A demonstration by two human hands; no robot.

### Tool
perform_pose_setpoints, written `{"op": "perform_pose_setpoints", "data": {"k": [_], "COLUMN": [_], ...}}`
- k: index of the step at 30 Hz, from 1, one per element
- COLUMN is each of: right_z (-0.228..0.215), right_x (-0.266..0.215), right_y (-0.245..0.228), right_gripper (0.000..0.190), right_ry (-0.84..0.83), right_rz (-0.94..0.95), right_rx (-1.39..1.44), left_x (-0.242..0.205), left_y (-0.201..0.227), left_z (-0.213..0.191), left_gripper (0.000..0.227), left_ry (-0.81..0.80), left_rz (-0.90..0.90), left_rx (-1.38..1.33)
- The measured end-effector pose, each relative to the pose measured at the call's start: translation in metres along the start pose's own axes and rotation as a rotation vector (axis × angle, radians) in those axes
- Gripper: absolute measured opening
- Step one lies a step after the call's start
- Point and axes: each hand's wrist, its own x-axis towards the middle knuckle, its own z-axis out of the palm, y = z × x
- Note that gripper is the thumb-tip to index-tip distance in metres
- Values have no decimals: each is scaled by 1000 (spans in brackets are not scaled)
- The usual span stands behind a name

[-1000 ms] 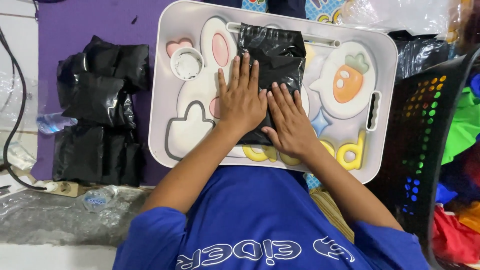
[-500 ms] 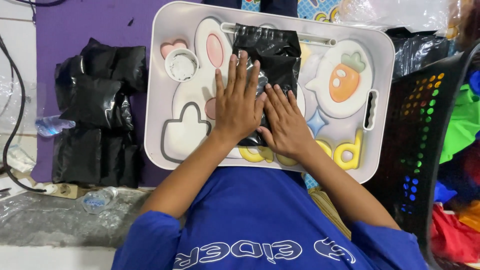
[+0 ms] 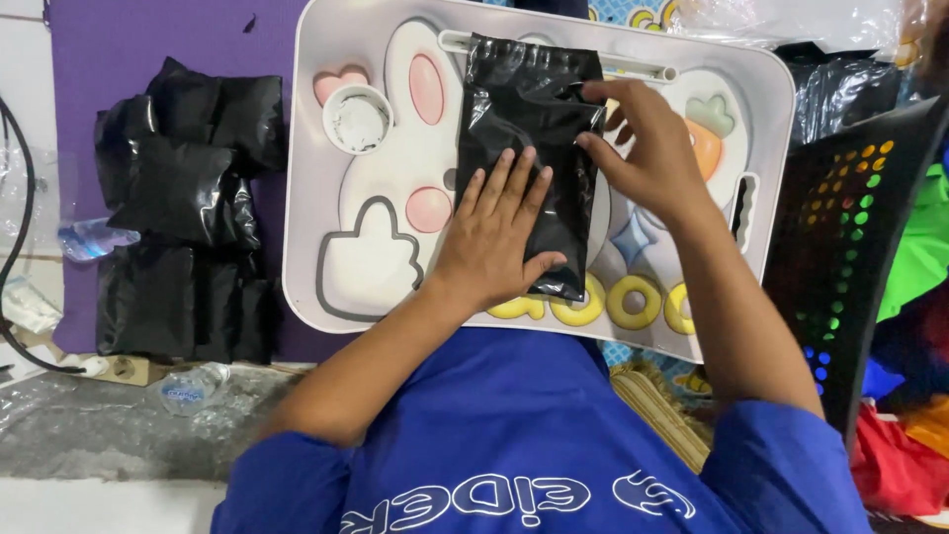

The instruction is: A person uses scissors to trim and shape a green foam cushion on a small tray while sitting on the floor.

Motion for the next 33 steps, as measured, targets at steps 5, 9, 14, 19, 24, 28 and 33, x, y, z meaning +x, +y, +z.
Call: {"op": "perform_pose_setpoints", "data": {"k": [5,9,14,19,24,28,33], "right_z": [-12,-22,-32,-35,-30,-27,-18], "right_x": [61,82,96,90,73,67,59], "right_y": [26,43,41,68,83,74,100], "right_gripper": [49,25,35,31,26,38,26], "right_ry": [-469,-696,-723,-478,-335,-369,-82], "right_rz": [156,235,284,71,223,454,339], "right_rx": [-303,-323,-397,-337,-388,-77,269], "left_x": [1,0,0,0,0,0,-1], "left_y": [-2,-3,-2,-1,-1,-1,-2], "left_z": [1,0,0,2,2,4,4], "left_gripper": [96,93,93,92,91,93,93], "left_ry": [-2,11,8,-3,15,-5,35], "left_rz": [7,14,0,-1,0,6,7], "left_rx": [-12,-42,-53,-36,-58,-25,-40]}}
